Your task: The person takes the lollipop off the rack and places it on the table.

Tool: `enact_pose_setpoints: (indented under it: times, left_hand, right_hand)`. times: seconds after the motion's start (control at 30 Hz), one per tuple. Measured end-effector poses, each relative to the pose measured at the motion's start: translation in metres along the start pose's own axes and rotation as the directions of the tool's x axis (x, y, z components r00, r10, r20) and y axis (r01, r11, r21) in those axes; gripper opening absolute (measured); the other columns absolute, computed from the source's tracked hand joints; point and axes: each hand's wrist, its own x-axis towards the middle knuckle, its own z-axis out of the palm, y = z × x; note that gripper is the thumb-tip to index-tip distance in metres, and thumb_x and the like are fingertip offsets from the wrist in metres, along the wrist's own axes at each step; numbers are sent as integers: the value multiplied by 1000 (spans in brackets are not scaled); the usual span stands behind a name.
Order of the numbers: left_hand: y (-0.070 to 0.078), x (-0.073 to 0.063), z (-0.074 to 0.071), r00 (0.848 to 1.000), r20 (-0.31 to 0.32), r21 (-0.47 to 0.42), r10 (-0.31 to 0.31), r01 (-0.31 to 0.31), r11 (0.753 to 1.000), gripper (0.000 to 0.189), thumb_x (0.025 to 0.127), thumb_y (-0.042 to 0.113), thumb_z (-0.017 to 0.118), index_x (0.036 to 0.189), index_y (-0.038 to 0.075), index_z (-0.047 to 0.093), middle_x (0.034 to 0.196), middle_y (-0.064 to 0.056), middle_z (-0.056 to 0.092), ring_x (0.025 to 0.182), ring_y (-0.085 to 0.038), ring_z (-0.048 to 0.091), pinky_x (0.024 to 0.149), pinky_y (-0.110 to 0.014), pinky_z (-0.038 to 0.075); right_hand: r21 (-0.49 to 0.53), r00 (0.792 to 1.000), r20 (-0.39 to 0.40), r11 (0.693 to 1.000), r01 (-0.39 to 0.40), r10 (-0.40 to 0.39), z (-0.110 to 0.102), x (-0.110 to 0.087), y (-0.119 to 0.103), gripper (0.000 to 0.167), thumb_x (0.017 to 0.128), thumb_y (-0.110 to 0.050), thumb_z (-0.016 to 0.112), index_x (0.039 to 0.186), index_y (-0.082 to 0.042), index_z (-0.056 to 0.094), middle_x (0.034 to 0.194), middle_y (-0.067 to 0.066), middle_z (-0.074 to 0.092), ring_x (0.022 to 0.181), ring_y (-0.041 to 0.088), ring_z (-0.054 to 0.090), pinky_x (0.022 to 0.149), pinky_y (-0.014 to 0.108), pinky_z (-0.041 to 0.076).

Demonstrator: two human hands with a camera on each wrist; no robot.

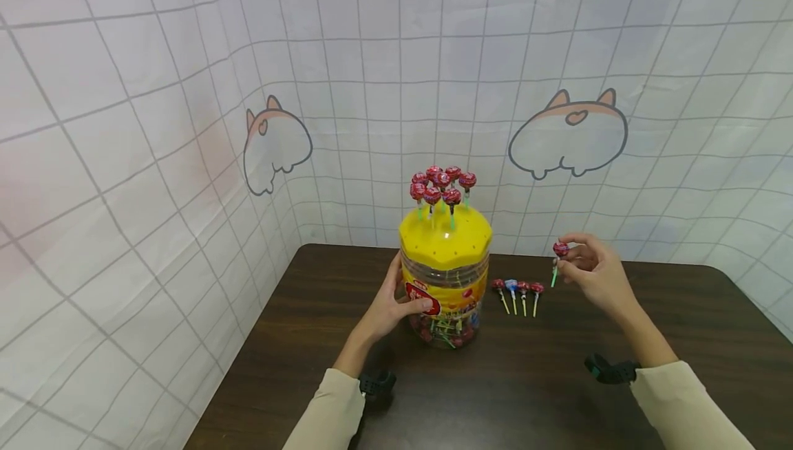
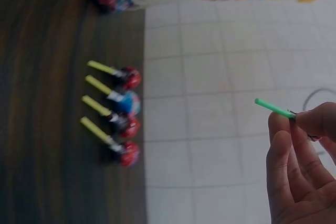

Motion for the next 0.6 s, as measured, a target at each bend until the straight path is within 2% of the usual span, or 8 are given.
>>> enact_pose_setpoints:
  times: [0.13, 0.23, 0.37, 0.6]
  left_hand:
    - [0, 0, -1, 1000, -5, 6, -1, 1, 1000, 103, 89, 42, 80, 161, 47, 8, 165, -3, 28, 146, -30, 37, 114, -60, 42]
    - [1, 0, 0, 1000, -6, 12, -8, 8, 1000, 103, 89, 43, 80, 161, 48, 7, 167, -1, 26, 148, -29, 36, 114, -59, 42]
    - [0, -1, 0, 1000, -7, 16, -16, 16, 1000, 103, 89, 43, 79, 161, 47, 6, 164, -3, 31, 144, -30, 41, 113, -59, 44]
    - [1, 0, 0, 1000, -5, 15, -10, 10, 1000, 103, 89, 44, 79, 161, 46, 6, 158, -6, 38, 136, -29, 48, 112, -57, 45]
  right_hand:
    - [17, 998, 22, 999, -51, 50, 2, -2, 18, 40, 95, -2, 70, 132, -2, 57, 92, 2, 72, 71, 8, 70, 62, 27, 60]
    - [2, 994, 39, 995, -98, 98, 3, -5, 30, 41, 95, -2, 69, 133, 1, 55, 93, 8, 72, 72, 10, 71, 63, 29, 60]
    - [-20, 984, 70, 986, -163, 164, 5, -9, 43, 43, 97, -3, 67, 137, 2, 53, 96, 16, 71, 76, 11, 71, 67, 31, 62]
    - [-27, 973, 97, 978, -206, 208, 7, -12, 59, 43, 98, -2, 65, 138, 3, 51, 95, 18, 71, 76, 11, 70, 68, 31, 61]
